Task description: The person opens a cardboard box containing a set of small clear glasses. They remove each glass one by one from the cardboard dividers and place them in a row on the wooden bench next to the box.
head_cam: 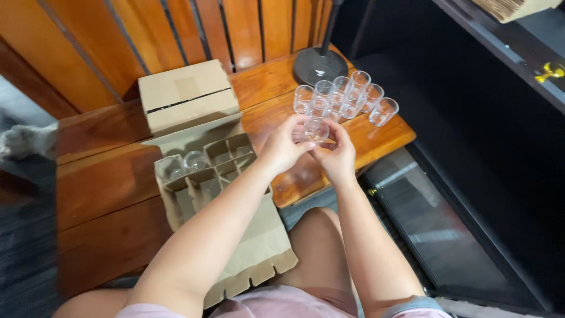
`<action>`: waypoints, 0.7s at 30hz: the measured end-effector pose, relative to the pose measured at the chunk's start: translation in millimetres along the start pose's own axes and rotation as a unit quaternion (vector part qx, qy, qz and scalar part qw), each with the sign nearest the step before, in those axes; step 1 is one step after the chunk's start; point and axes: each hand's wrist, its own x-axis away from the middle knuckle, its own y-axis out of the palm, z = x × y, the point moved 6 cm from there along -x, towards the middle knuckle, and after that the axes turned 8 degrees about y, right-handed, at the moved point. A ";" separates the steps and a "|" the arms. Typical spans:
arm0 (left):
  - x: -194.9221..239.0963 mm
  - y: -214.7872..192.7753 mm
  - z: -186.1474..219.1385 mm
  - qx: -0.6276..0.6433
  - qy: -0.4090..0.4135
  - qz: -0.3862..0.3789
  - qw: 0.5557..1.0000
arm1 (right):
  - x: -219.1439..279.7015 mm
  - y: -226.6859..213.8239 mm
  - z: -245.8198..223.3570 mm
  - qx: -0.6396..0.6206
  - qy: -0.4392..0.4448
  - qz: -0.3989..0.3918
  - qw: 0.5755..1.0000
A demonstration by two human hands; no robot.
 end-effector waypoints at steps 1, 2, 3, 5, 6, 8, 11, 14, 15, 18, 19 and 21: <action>-5.8 11.4 2.0 0.015 -0.003 -0.009 1.000 | -0.7 -9.9 4.6 0.007 0.005 0.026 1.000; -12.2 23.0 4.5 0.029 -0.005 -0.018 0.999 | -1.9 -20.1 8.9 0.013 0.009 0.052 0.999; -15.1 33.0 6.4 0.031 -0.004 -0.021 0.999 | -3.2 -26.4 11.6 0.014 0.009 0.056 0.998; -22.4 51.8 10.7 0.038 -0.002 -0.024 0.999 | -7.2 -41.5 17.4 0.015 0.021 0.086 0.996; -25.3 59.5 11.7 0.040 0.000 -0.026 0.999 | -8.7 -46.8 18.9 0.016 0.020 0.090 0.996; -29.9 73.6 7.0 0.004 -0.054 -0.034 0.998 | -11.2 -60.3 22.3 0.018 0.030 0.128 0.991; -40.7 92.4 4.6 0.018 -0.084 -0.024 0.996 | -19.8 -70.0 26.6 0.036 0.031 0.160 0.986; -50.9 114.2 2.0 0.041 -0.113 -0.009 0.993 | -25.5 -81.3 28.7 0.049 0.048 0.188 0.980; -53.6 119.2 3.1 0.042 -0.112 -0.010 0.993 | -28.9 -84.4 28.4 0.050 0.047 0.190 0.979; -57.5 129.4 2.9 0.044 -0.128 -0.020 0.991 | -37.6 -88.9 27.2 0.040 0.039 0.192 0.980; -58.1 131.6 3.8 0.023 -0.128 -0.035 0.991 | -40.0 -90.5 26.7 0.048 0.041 0.203 0.977; -58.6 135.2 6.0 0.002 -0.128 -0.050 0.990 | -44.4 -92.3 25.1 0.057 0.045 0.214 0.974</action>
